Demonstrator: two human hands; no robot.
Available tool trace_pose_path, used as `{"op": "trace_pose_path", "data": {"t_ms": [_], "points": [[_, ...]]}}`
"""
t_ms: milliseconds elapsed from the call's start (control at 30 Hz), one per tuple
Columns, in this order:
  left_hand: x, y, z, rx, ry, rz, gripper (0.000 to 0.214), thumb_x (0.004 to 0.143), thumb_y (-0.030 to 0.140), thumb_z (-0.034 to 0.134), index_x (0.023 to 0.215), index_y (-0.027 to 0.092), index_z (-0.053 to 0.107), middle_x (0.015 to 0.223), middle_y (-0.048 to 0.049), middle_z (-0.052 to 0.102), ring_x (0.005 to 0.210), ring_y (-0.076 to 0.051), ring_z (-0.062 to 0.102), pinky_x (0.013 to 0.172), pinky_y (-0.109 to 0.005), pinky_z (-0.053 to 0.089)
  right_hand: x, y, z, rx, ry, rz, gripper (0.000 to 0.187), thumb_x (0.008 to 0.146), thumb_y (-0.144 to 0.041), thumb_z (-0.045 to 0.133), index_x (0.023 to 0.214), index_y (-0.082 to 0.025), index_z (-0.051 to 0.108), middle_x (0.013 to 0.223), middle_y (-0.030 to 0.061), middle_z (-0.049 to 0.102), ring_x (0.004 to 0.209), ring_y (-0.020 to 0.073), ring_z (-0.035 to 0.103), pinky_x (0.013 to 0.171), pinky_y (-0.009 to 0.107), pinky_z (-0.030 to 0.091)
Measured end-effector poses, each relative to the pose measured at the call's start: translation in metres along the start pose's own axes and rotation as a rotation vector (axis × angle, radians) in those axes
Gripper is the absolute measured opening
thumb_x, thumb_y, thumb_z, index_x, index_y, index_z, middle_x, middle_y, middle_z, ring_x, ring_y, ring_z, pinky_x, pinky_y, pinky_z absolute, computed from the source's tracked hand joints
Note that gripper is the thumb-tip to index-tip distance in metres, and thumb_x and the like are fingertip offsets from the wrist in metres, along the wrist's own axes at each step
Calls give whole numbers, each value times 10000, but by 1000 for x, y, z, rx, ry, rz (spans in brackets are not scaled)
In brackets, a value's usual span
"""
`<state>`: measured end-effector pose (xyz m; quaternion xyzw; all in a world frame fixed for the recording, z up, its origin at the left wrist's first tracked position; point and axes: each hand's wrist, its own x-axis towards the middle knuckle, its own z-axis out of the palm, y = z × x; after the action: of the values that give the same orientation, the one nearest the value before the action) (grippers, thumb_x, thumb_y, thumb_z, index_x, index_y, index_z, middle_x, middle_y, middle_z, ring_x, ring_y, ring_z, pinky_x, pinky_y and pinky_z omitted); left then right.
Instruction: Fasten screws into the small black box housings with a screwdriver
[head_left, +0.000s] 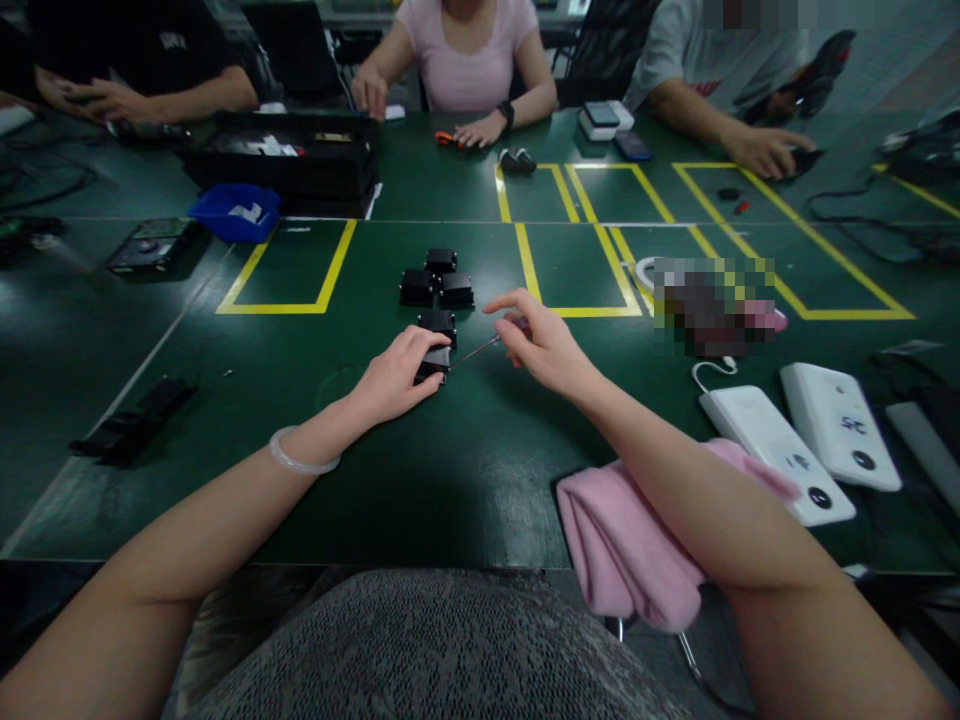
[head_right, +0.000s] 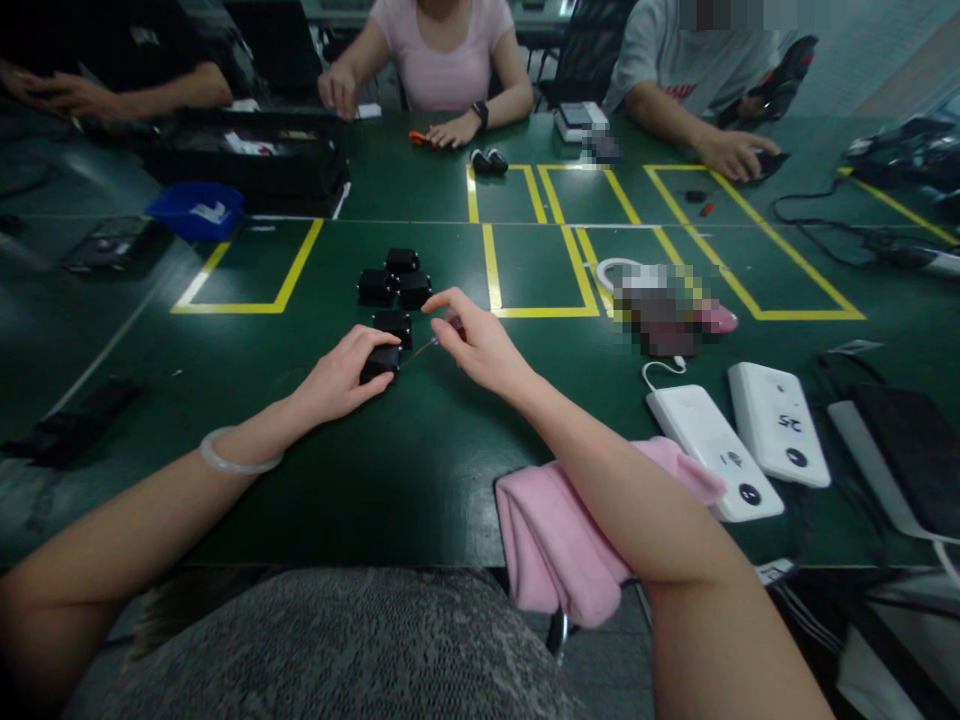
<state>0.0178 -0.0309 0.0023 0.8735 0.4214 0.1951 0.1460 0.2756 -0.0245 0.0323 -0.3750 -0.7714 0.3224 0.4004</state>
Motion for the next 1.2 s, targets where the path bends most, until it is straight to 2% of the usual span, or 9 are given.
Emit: {"op": "trace_pose_path", "data": {"t_ms": [167,400,600,767,933,1033,1200], "points": [[0,1,-1,-7,-4,0,425,963,296,563,1376,217,501,1353,-125,566,1265,-319,583,986,-483,575,1,1,-1,-42,20,21,175,1030,-375,549,985,-208,577,684,-41,528,584,121,492,598,273,359],[0,0,0,1,0,3,426,965,293,563,1380,220,495,1344,-122,565,1254,-319,585,981,-486,577,0,1,0,-20,23,-19,97,1019,-273,526,1087,-208,551,724,-40,531,643,127,530,642,272,393],[0,0,0,-3,5,13,427,962,283,570,1378,217,497,1352,-123,565,1266,-318,583,1011,-496,562,0,5,0,20,2,25,163,1054,-362,493,1066,-204,528,684,-58,513,550,106,490,590,264,369],[0,-1,1,-3,15,20,429,958,280,574,1377,224,499,1342,-120,567,1266,-316,585,1020,-495,558,1,3,0,-38,38,31,215,1049,-402,519,970,-205,552,654,-52,488,582,118,487,603,268,343],[0,-1,1,-7,13,13,434,955,276,577,1377,210,506,1337,-127,566,1254,-323,590,997,-496,571,1,0,0,-41,24,-2,75,1032,-262,493,1029,-208,544,657,-58,484,583,115,477,620,274,358],[0,-1,1,-10,10,12,430,955,274,579,1375,214,508,1336,-123,566,1257,-318,588,986,-479,577,0,1,0,-23,1,-10,91,1015,-196,471,1089,-209,523,669,-63,494,577,112,488,627,276,378],[0,0,0,-12,9,10,428,954,271,579,1372,217,506,1318,-117,573,1244,-319,592,968,-478,585,1,2,0,13,-17,53,87,1044,-289,484,1031,-213,524,636,-68,483,523,106,471,567,264,349]]}}
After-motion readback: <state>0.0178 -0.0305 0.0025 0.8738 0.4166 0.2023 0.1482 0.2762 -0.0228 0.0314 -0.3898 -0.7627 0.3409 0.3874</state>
